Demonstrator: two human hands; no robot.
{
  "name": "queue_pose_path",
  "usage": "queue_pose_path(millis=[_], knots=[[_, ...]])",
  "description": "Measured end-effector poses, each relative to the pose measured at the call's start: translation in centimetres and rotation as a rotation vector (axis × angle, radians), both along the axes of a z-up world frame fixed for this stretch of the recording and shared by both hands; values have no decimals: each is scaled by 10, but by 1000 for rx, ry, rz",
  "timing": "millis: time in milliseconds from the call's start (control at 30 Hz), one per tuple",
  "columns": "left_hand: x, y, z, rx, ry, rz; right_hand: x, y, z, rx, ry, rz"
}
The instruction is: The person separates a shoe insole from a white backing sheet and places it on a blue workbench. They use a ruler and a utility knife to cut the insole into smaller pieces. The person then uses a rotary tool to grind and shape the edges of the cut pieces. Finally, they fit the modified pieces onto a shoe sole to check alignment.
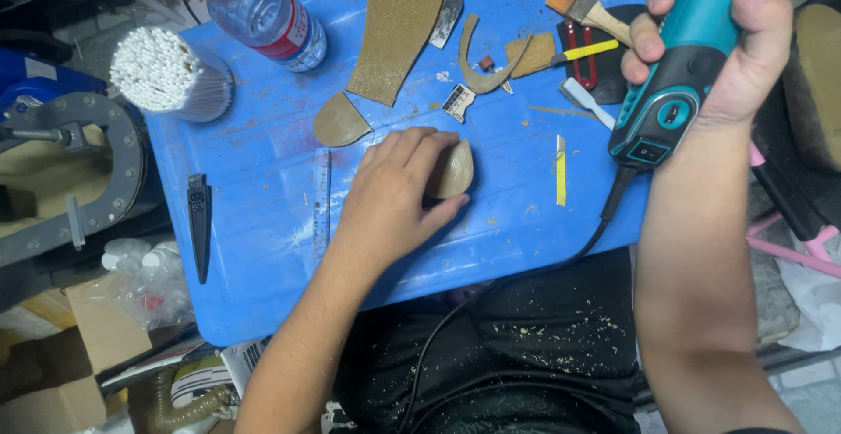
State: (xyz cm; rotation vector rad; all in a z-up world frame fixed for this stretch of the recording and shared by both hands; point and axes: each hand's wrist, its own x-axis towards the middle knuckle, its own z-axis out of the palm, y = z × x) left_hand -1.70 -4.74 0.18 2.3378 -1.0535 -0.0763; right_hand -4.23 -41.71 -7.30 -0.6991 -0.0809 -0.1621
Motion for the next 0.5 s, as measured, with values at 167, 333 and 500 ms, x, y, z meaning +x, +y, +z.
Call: queue_pose_path(millis=[167, 333, 500], knots=[[39, -29, -9, 109, -148, 42, -21, -15, 12, -215, 319, -160], [48, -57, -11, 104, -313, 27, -34, -45, 7, -335, 536, -236], [41, -113, -26, 0, -235, -177, -26, -70, -11, -272, 659, -147]])
